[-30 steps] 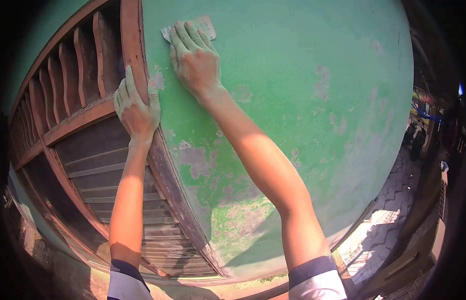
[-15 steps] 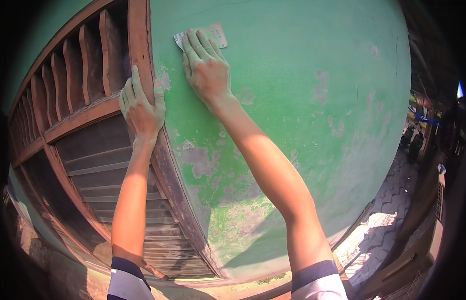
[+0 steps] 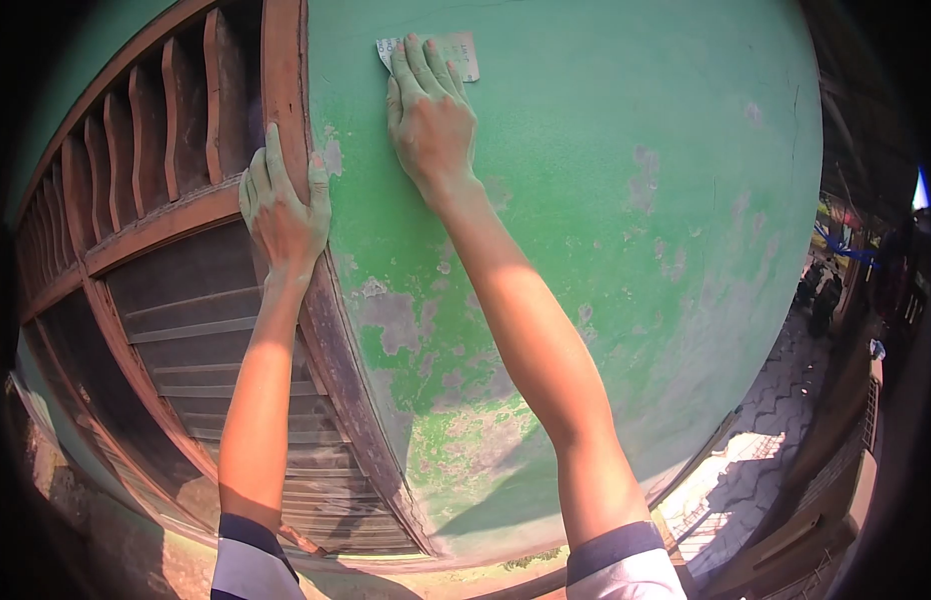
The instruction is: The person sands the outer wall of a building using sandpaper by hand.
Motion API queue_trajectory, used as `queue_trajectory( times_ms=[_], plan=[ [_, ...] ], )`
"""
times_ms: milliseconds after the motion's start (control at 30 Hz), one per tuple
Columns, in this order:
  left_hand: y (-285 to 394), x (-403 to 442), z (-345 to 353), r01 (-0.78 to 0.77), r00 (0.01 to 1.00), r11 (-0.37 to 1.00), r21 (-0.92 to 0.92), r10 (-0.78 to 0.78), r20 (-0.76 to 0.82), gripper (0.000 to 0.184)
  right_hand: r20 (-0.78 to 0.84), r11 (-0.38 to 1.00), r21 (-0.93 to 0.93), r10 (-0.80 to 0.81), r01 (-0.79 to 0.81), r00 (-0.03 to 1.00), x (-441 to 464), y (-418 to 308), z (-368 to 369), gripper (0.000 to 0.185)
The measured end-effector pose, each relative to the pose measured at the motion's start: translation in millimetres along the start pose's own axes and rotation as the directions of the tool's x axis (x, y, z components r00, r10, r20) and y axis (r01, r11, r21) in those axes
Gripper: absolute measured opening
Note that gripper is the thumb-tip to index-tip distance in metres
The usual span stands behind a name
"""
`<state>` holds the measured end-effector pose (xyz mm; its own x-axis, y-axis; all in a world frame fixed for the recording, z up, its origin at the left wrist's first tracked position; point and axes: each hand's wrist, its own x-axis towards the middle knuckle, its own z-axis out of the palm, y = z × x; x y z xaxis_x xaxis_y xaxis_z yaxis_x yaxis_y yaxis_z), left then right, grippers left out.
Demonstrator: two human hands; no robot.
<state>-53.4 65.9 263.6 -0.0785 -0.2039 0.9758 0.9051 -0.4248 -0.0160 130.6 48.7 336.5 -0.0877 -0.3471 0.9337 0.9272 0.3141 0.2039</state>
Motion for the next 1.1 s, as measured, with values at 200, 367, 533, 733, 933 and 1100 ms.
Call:
queue_trajectory(
  times_ms=[200,367,533,733,933,1100],
  plan=[
    [2.6,-1.0,1.3,0.027,0.998,0.998,-0.055,-0.030,-0.055,0.071,0.026,0.995,-0.049,-0.088,0.089,0.996,23.8,20.6,-3.1,0.040],
    [4.4,0.6,2.5,0.039,0.998,0.999,-0.014,-0.039,-0.056,0.074,-0.037,0.995,-0.092,-0.029,0.025,0.999,70.2,29.2,15.7,0.039],
    [2.9,1.9,1.2,0.030,0.999,0.999,-0.028,-0.031,-0.043,0.072,0.000,0.995,-0.088,-0.037,0.037,0.999,-1.5,18.2,-9.2,0.039],
    [2.9,-0.7,-0.6,0.032,0.999,0.999,-0.024,-0.033,-0.035,0.071,0.062,0.985,-0.096,-0.140,0.146,0.988,29.5,41.6,-14.1,0.041],
    [1.5,0.2,-1.2,-0.002,1.000,1.000,0.013,0.002,-0.015,0.067,-0.044,0.999,-0.007,0.034,-0.034,0.998,70.4,52.8,-4.5,0.036],
    [6.1,-0.9,-3.8,0.007,1.000,0.999,0.048,-0.008,0.028,0.067,0.072,0.992,-0.080,-0.096,0.102,0.993,-8.0,45.2,-34.4,0.039]
  ],
)
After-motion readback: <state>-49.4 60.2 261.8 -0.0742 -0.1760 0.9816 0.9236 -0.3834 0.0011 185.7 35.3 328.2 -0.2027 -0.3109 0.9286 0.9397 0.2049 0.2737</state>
